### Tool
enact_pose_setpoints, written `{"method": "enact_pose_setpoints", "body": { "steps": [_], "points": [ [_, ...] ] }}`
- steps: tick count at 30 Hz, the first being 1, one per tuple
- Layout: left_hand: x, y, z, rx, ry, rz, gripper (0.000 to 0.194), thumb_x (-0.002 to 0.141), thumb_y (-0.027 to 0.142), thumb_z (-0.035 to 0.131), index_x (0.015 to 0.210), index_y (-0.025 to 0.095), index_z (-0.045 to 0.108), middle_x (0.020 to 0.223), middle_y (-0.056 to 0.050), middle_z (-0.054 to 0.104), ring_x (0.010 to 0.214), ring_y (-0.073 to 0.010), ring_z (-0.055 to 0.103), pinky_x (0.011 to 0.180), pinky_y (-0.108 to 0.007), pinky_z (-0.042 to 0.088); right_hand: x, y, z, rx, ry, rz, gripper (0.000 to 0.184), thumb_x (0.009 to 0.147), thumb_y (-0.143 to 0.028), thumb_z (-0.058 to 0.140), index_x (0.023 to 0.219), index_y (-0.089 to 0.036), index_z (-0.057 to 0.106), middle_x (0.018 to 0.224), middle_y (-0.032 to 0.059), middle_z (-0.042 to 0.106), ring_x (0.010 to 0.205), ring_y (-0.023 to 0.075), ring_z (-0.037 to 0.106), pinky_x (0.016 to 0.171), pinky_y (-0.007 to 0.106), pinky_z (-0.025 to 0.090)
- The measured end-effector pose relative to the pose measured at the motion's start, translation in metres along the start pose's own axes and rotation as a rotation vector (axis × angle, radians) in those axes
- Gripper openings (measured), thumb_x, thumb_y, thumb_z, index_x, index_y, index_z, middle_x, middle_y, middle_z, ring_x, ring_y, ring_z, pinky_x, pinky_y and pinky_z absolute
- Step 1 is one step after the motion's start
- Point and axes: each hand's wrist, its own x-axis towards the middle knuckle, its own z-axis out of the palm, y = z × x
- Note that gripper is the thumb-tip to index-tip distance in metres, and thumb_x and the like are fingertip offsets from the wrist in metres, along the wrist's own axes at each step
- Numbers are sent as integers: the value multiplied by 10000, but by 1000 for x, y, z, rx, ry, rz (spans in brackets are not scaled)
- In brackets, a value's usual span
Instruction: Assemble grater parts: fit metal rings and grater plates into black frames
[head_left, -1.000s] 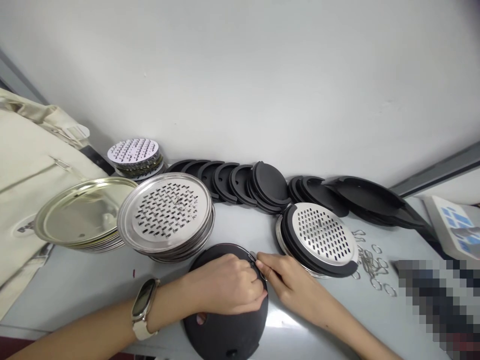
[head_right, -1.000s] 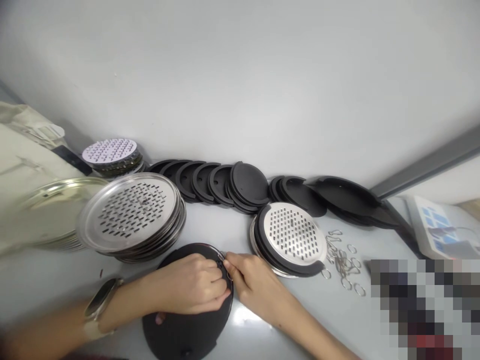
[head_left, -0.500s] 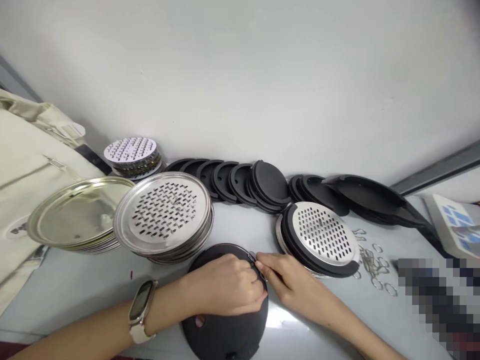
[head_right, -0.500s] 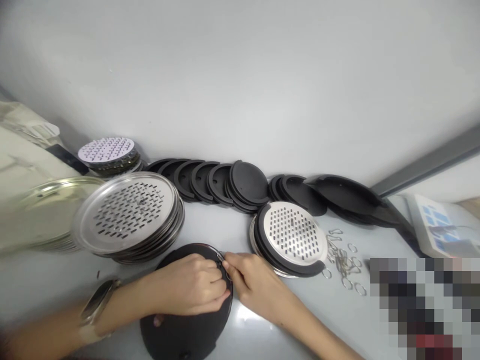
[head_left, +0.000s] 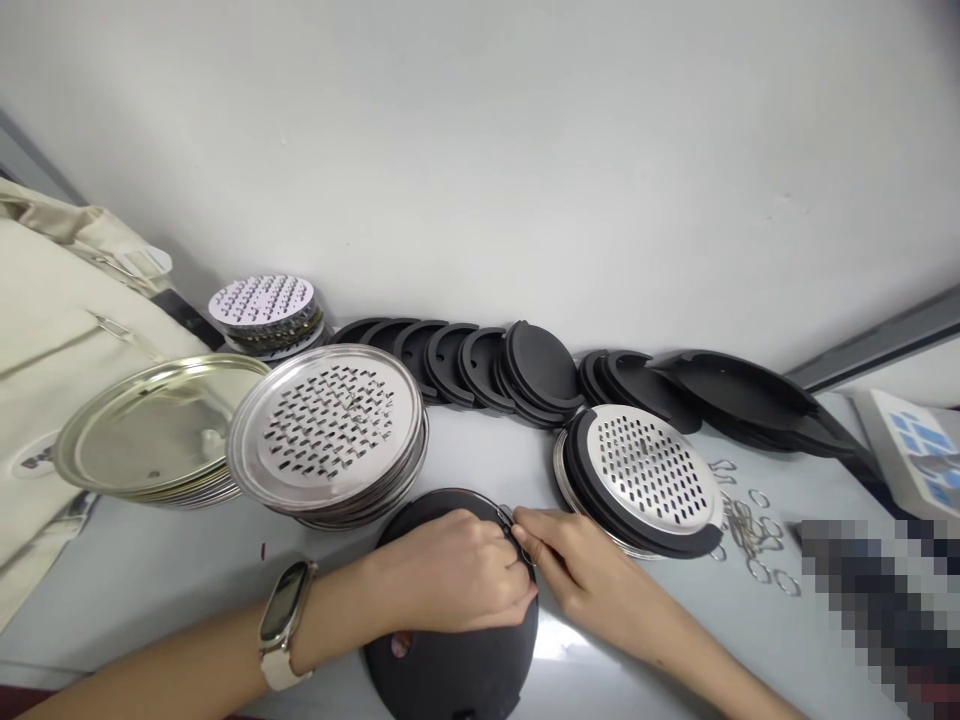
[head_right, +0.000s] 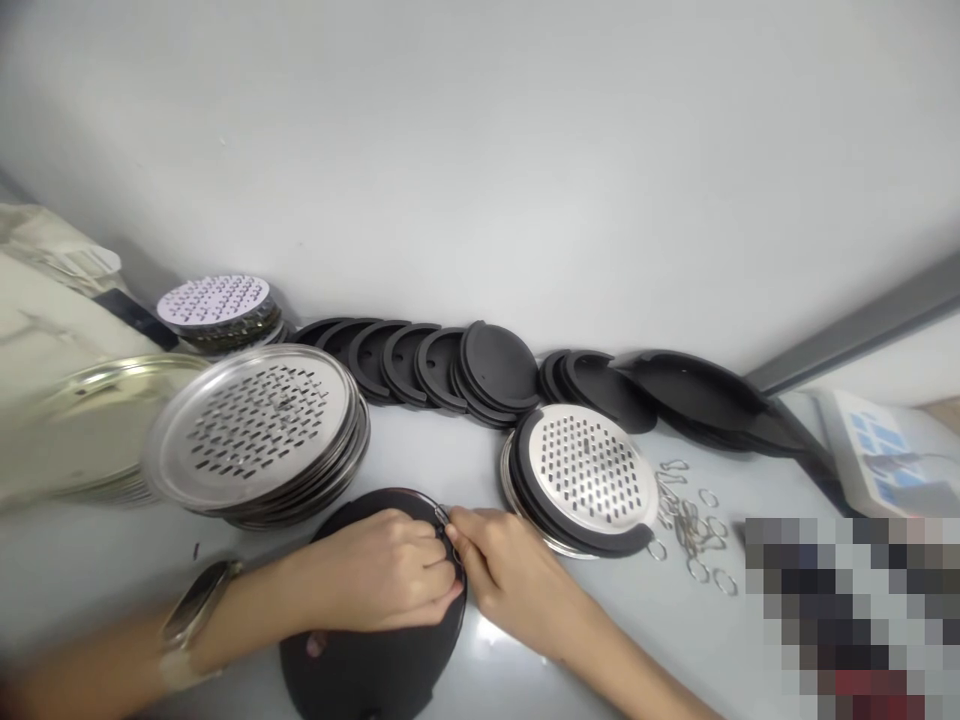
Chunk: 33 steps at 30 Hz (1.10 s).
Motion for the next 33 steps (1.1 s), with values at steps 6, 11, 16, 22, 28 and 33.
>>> {"method": "enact_pose_setpoints", "body": {
  "steps": [6, 11, 16, 22, 28, 33],
  "points": [
    [0, 0, -2, 0, -8, 6, 209, 869, 235, 561, 666, 184, 545, 640, 5, 618, 605, -168, 573, 501, -324, 351, 0, -2, 1, 21, 7, 13, 305, 1005, -239, 288, 701, -220, 298, 625, -35, 439, 558, 127, 423, 559, 275, 275],
    [0, 1, -5, 17, -12, -3, 199, 881, 235, 535, 691, 178, 538, 648, 0, 609, 606, -165, 568, 490, -322, 331, -2, 0, -1, 30, 4, -15, 281, 1003, -229, 295, 722, -220, 314, 652, -33, 442, 571, 126, 418, 560, 270, 280],
    [-1, 2, -4, 28, 1, -10, 214, 891, 243, 517, 686, 181, 523, 630, 5, 583, 595, -163, 551, 478, -332, 322, -1, 1, -2, 26, 1, -24, 270, 1001, -216, 290, 735, -219, 334, 661, -30, 442, 578, 129, 418, 563, 266, 282],
    [-2, 1, -3, 33, 10, -9, 223, 885, 244, 527, 671, 182, 517, 618, 7, 567, 587, -157, 548, 466, -334, 319, -1, 1, -3, 50, 2, -26, 277, 1007, -222, 296, 733, -217, 340, 664, -34, 442, 586, 124, 429, 571, 263, 283],
    [-1, 2, -3, 40, 28, -11, 218, 878, 243, 532, 669, 181, 530, 627, 3, 582, 594, -163, 554, 474, -330, 333, -3, -1, -3, 72, 0, -44, 290, 1008, -223, 303, 719, -217, 315, 653, -40, 430, 579, 120, 415, 567, 261, 287],
    [0, 2, -5, 35, 1, 0, 187, 877, 237, 539, 701, 176, 552, 648, -2, 604, 600, -161, 562, 483, -312, 341, -2, -2, -4, 58, 5, -54, 285, 1002, -206, 309, 719, -214, 334, 653, -32, 446, 578, 121, 438, 563, 260, 302]
  ]
}}
